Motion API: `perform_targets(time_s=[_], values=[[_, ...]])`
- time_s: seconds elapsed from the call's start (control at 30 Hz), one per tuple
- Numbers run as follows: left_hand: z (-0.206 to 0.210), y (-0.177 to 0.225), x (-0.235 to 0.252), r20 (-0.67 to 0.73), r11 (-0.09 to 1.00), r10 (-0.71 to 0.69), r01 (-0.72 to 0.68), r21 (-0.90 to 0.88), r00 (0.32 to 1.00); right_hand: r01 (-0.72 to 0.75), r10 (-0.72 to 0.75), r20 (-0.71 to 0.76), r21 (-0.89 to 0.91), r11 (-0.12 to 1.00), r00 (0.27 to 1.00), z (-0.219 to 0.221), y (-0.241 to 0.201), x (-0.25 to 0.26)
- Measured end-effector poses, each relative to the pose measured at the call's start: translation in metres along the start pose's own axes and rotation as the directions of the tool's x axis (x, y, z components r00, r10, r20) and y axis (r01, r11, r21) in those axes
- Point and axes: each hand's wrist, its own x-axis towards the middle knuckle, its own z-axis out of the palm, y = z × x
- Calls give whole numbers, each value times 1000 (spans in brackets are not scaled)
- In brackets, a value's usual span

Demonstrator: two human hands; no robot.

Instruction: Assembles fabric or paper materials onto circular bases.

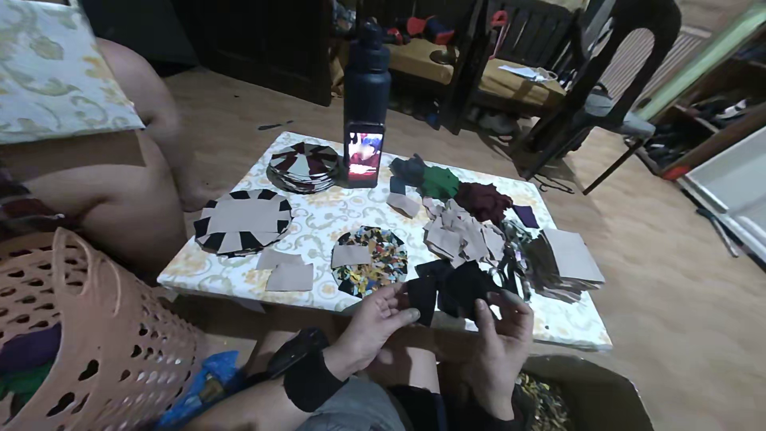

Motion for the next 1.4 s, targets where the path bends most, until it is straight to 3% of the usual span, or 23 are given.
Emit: perform_targets(time_s=[0.2,0.33,0.4,0.47,0.53,0.6,0.63,0.7,0.8,0.87,0.97,1.1,1.4], values=[[7,2,17,84,987,16,-29,155,996,26,-30,-65,-58,998,997,-27,3,10],[14,-4,48,255,859,131,-238,454,958,-7,7,-42,-2,1000,999,-30,1,9],[19,-5,65,328,671,130,-327,665,936,-1,3,-31,48,999,1000,-29,1,8],[24,-2,75,373,342,97,-383,858,923,-2,4,-20,103,995,1000,-26,-1,6],[27,-3,75,395,40,188,-409,912,899,-16,19,-18,147,989,1000,-22,-4,3],[23,-12,72,429,-39,414,-455,890,803,-37,42,-22,166,985,999,-20,-6,-1],[21,-14,68,410,17,500,-482,876,763,-45,51,-29,178,983,998,-19,-6,-2],[20,-13,53,337,299,536,-547,782,774,-50,57,-27,207,977,998,-16,-5,-5],[22,-6,31,332,775,340,-462,431,880,-61,56,28,220,974,998,-3,-6,-10],[28,-2,22,290,933,233,-297,201,928,-77,61,83,217,973,995,10,-7,-15],[34,6,19,111,983,186,-185,-17,976,-73,52,111,192,979,993,29,-6,-25],[29,13,15,-24,984,155,-157,-82,988,-60,42,113,161,985,993,44,-6,-33],[2,15,3,-49,984,167,-169,-49,985,-33,10,122,182,983,992,69,-5,-44]])
